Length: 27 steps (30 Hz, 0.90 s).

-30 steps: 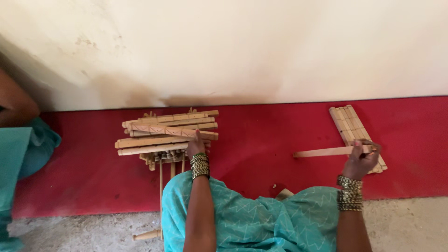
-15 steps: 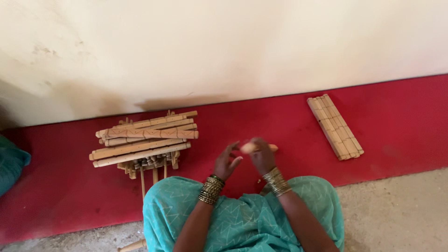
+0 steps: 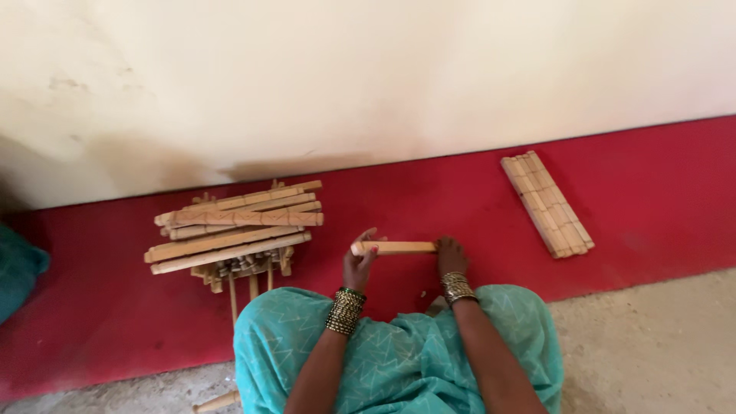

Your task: The person sits on a red mat and repeatedly picks up wooden sticks from a pile, rubs them together, and places them onto a wooden rack. The person continues this process, building a stack of sticks on the rack.

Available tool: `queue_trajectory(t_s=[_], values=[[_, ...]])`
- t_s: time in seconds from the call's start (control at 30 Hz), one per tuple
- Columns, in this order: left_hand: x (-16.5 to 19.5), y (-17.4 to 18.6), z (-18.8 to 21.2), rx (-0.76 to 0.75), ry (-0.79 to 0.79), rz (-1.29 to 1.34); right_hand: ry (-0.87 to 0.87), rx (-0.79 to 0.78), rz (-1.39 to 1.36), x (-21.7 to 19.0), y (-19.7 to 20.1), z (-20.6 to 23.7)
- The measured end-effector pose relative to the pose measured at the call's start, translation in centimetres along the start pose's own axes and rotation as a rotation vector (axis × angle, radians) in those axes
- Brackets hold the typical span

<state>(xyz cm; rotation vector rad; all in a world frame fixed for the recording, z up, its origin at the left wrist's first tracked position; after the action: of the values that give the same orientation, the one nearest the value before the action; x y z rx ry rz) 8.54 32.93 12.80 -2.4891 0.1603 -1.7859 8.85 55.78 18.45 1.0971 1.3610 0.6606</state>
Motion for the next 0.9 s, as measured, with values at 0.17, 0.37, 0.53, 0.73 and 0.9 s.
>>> queue_trajectory(t_s=[0.17, 0.37, 0.53, 0.73, 0.9], values=[[2.4, 3.9, -1.5, 0.234, 0.113, 0.212, 0.076, -0.078, -0.268, 0.0, -0.3, -0.2], [3.4, 3.8, -2.8, 0.175, 0.092, 0.014, 0.289, -0.18, -0.398, -2.9, -1.7, 1.0], [3.9, 3.8, -3.3, 0.322, 0.198, 0.181, 0.585, 0.008, -0.493, -3.2, -3.0, 2.3], [7.7, 14.0, -6.6, 0.816, 0.352, 0.42, 0.502, 0.112, -0.552, 0.1, -2.9, 0.5], [10.6, 20.8, -5.1, 0.811, 0.231, 0.093, 0.326, 0.068, -0.661, 1.4, -3.2, -0.1]])
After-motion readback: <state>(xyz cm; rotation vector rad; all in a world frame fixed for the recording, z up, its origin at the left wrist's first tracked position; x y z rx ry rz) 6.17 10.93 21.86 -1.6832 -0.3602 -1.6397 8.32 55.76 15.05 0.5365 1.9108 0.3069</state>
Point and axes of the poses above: each hand's wrist, its own z-axis away from the middle knuckle, its own y-axis out of the back of the hand, x = y × z, the point moved 1 cm from there along -z, towards the middle knuckle, and after that the axes turned 9 degrees about -z, right-handed, at the moved point
